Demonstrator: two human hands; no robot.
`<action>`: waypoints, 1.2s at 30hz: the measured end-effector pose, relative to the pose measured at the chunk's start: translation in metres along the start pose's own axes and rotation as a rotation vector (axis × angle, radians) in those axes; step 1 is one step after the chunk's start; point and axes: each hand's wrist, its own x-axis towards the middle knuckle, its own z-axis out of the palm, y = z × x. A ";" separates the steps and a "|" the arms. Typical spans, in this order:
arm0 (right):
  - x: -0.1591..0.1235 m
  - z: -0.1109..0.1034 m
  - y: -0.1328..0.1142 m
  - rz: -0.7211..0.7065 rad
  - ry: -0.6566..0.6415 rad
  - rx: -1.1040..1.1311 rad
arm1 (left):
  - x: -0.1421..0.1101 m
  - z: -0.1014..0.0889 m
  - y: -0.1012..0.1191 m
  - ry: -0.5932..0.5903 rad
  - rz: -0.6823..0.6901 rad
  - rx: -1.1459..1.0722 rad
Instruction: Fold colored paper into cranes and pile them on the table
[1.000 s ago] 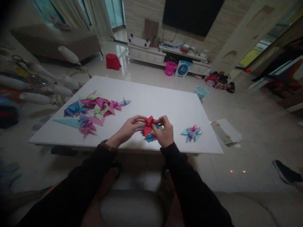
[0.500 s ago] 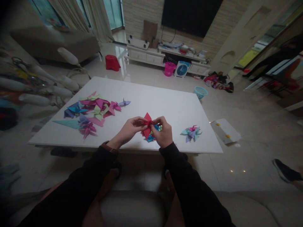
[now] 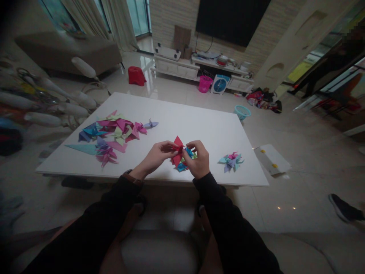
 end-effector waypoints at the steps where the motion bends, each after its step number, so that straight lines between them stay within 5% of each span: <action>1: 0.000 0.000 0.000 -0.008 0.007 -0.008 | 0.000 0.000 0.000 0.004 -0.003 0.003; 36: 0.000 -0.001 -0.001 -0.018 -0.106 -0.006 | -0.001 0.000 0.005 0.025 0.044 0.114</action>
